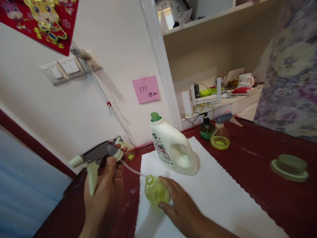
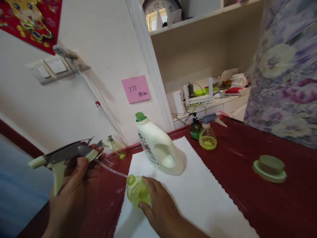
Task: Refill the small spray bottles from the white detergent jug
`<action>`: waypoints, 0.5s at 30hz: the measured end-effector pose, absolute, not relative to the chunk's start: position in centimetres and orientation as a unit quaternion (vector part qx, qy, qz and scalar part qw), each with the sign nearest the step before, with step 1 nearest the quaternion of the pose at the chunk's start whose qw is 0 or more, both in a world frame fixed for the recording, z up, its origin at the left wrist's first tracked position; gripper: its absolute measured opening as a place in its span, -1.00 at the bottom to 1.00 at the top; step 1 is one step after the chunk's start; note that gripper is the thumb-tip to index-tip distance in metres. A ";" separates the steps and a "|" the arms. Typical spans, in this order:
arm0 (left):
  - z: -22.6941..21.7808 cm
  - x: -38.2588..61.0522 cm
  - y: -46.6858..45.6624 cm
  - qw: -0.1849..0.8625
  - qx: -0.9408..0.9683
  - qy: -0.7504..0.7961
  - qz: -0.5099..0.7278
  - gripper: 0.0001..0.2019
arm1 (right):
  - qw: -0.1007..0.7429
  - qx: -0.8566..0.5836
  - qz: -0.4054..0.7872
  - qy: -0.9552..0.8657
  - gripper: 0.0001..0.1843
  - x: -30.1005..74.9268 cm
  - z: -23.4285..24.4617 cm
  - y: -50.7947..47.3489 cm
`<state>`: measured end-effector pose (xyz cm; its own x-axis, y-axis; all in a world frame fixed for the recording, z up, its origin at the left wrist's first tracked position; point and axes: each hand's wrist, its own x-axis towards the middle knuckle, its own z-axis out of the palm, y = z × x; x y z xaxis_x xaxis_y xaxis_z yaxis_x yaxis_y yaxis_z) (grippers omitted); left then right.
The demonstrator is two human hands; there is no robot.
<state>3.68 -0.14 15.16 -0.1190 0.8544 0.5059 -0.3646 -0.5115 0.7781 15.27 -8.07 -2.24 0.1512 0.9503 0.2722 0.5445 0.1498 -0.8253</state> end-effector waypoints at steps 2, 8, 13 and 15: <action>14.3 3.9 0.3 0.438 0.508 0.253 0.697 -0.70 | 0.451 -0.608 0.226 -0.613 -0.24 15.3 -2.1 -8.1; 11.0 3.8 0.4 0.477 0.562 0.266 0.622 -0.66 | 0.455 -0.603 0.213 -0.619 -0.25 15.4 -2.3 -7.9; 7.2 3.1 0.6 0.470 0.598 0.344 0.550 -0.55 | 0.458 -0.602 0.210 -0.620 -0.24 15.4 -2.4 -7.8; 6.0 2.6 0.8 0.473 0.611 0.352 0.528 -0.52 | 0.455 -0.603 0.211 -0.621 -0.24 15.3 -2.3 -7.7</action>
<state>2.63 0.82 5.99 0.1947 0.9295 0.3131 -0.0699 -0.3052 0.9497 15.34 -7.72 -2.32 0.1404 0.9402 0.3105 0.5568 0.1843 -0.8099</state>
